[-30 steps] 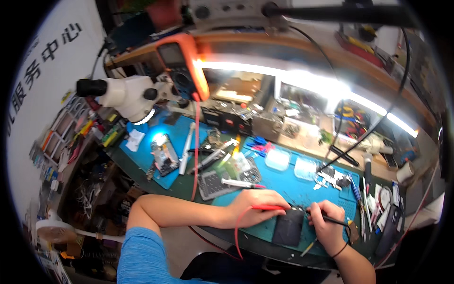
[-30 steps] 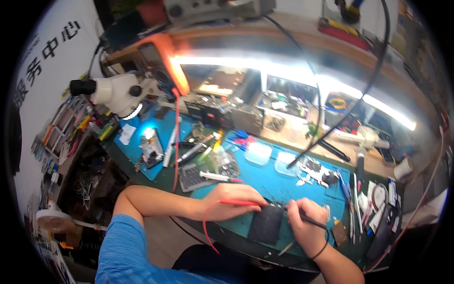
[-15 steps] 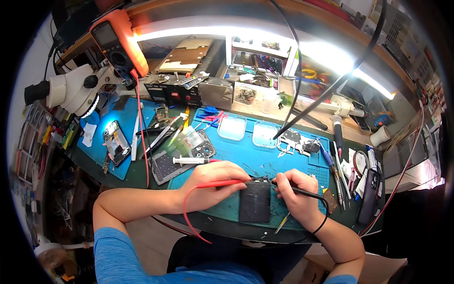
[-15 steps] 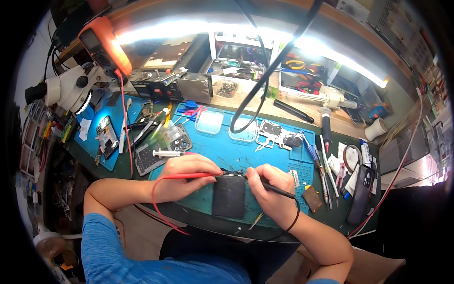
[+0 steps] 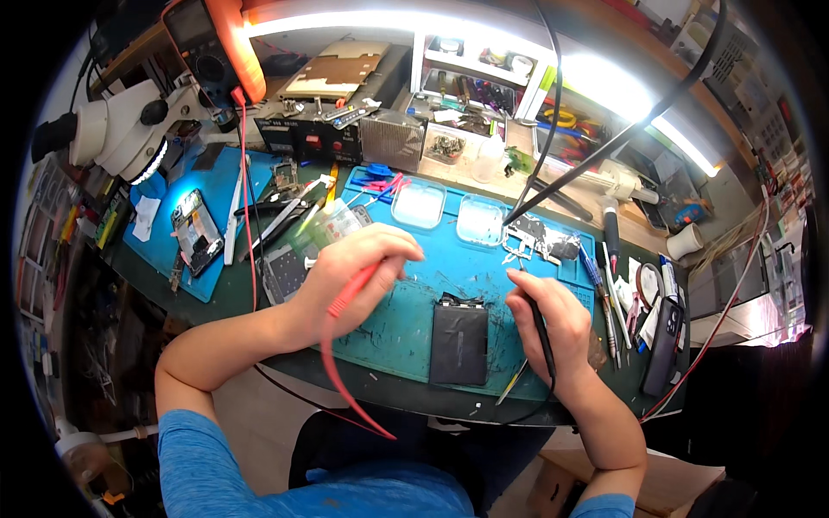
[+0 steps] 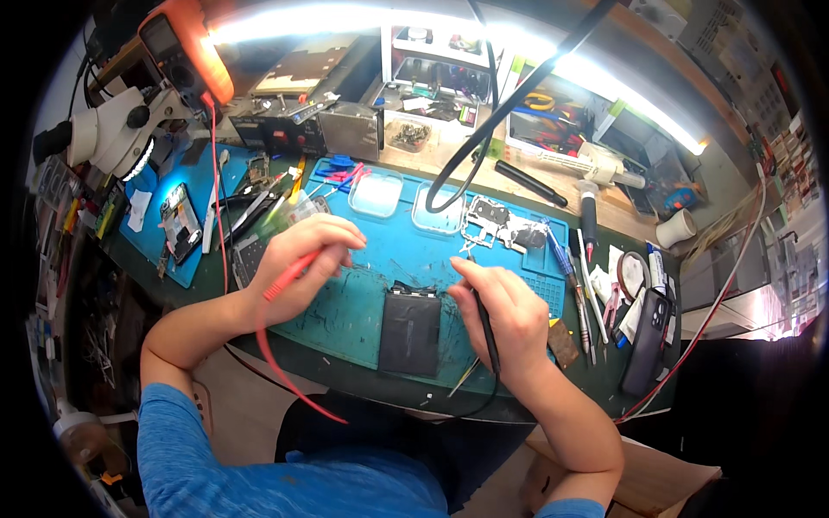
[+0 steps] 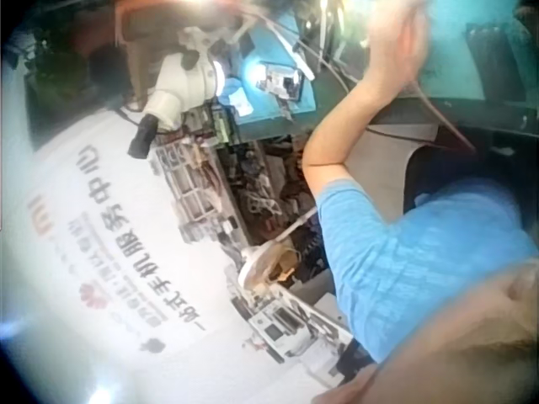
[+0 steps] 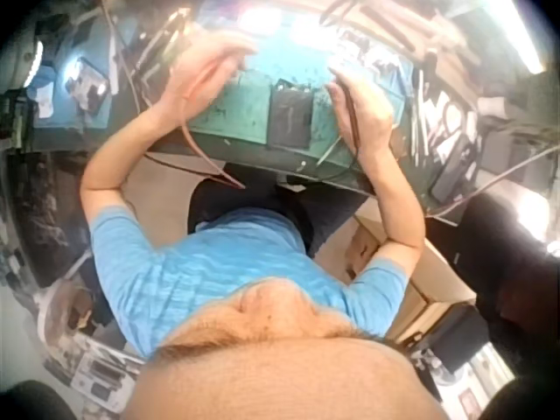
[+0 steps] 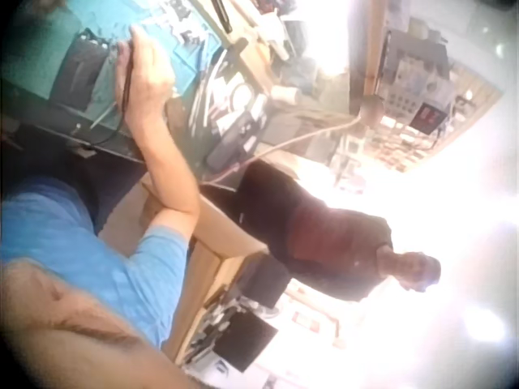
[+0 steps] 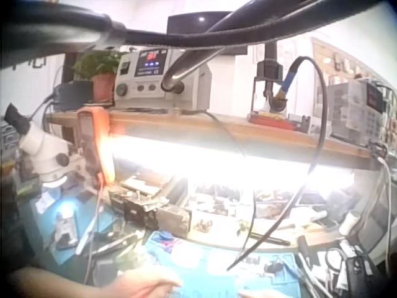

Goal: The person handles a smartphone battery, connects multimeter probes to its terminals, and then places the battery into the phone chassis. The person plugs a charging cable into the phone and holds it while the screen displays the brand logo.

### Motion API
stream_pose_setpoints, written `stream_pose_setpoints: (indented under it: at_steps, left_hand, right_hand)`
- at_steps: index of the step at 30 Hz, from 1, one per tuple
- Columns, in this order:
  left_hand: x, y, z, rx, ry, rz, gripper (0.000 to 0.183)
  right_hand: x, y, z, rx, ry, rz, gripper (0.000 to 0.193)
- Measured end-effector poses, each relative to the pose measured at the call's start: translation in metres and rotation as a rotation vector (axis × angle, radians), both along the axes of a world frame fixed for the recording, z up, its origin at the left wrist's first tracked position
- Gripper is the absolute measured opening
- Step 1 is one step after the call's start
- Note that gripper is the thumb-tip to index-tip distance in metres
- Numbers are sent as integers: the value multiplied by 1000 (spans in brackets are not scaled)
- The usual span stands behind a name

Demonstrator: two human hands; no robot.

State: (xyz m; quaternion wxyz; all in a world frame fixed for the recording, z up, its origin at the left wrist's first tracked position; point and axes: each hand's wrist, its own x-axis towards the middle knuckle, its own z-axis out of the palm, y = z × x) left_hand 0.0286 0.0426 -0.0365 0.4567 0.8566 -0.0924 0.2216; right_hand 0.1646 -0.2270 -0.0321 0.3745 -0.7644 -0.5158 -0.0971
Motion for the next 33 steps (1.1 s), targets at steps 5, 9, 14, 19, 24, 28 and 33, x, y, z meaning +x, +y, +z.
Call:
stream_pose_setpoints:
  at_steps: [5, 9, 14, 19, 24, 28, 33]
  left_hand:
    - [-7, -14, -5, 478, 33, -96, 36]
    - [-11, -14, -13, 566, -50, -65, 40]
    - [-16, -12, -16, 571, -62, -72, 40]
    - [-18, -14, -18, 508, -60, -22, 41]
    - [-19, -11, -19, 502, -50, -26, 41]
    - [-22, -10, -19, 629, -106, -39, 40]
    - [-25, -10, -15, 583, -66, -49, 34]
  right_hand:
    - [8, 3, 6, -52, -160, 64, 45]
    - [-6, 9, 5, 25, 74, 145, 41]
    - [-14, 9, 11, -33, 297, 232, 24]
    - [-21, 21, 10, -64, 436, 163, 23]
    - [-22, 27, 3, -80, -13, 268, 35]
    - [-29, 24, 5, -150, -250, 302, 39]
    - [-28, 28, 10, -80, 127, 265, 29]
